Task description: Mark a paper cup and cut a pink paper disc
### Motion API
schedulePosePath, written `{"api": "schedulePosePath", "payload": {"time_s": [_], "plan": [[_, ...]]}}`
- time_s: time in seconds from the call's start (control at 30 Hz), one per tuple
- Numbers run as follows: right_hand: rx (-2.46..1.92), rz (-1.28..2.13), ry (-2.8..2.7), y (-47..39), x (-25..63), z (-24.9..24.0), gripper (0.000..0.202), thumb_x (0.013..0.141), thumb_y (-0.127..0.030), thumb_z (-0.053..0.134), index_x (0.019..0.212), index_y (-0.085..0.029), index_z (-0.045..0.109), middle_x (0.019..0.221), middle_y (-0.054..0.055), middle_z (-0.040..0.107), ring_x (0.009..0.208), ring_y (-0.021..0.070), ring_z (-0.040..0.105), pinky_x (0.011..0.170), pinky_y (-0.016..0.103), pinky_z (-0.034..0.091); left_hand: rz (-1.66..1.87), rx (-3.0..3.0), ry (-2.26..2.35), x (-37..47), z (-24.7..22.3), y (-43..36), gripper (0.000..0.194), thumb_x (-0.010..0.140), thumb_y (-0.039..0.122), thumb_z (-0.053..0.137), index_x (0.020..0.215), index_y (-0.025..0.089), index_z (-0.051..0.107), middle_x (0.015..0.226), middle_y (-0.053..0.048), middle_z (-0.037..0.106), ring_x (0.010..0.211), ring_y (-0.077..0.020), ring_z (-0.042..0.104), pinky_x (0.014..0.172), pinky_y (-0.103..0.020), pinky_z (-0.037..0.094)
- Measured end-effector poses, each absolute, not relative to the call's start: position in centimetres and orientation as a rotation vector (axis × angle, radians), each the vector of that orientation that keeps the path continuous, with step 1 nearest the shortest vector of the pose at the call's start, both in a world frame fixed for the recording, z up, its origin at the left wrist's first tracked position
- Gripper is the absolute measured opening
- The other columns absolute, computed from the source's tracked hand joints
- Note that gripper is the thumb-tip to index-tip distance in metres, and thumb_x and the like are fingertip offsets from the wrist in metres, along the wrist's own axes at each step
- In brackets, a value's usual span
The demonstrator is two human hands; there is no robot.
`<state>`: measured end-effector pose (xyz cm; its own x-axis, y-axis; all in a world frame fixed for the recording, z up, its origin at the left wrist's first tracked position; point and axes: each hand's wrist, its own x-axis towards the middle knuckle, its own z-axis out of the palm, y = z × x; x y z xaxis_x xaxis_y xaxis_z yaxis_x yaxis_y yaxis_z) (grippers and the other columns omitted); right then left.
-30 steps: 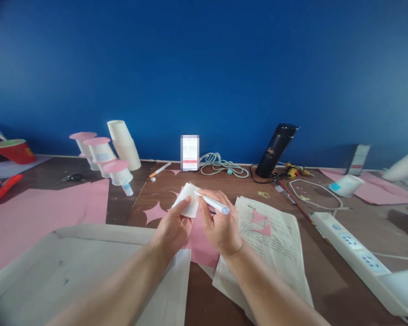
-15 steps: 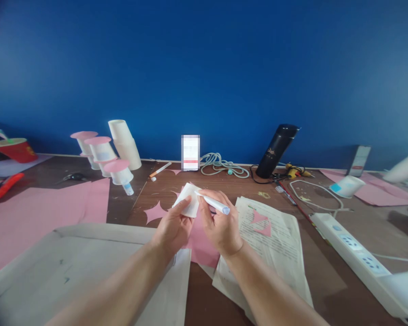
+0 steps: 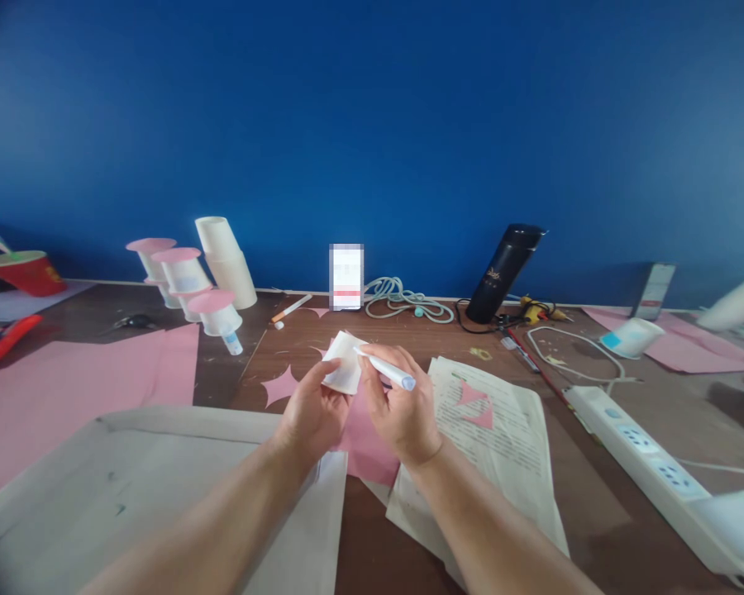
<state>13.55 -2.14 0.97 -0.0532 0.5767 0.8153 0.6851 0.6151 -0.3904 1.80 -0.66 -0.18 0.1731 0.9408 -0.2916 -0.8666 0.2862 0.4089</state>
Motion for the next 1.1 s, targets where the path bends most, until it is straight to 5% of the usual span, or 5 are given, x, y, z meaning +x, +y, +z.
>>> {"api": "schedulePosePath", "payload": {"time_s": [1.1], "plan": [[-1.052,-0.096,-1.776,-2.65,13.06,0.81,0.017,0.087,-0.016,0.058,0.102,-0.020,0.062,0.096,0.005,0.070,0.091,0.0182,0.064,0.082,0.032,0.052,1.328,0.165,0.553,1.70,0.10,-0.73,0.012,0.077,0.009,0.062,0.086,0.012,0.068,0.089,-0.006,0.071,0.093,-0.0151,0.065,0.090,-0.024,0.048]]}}
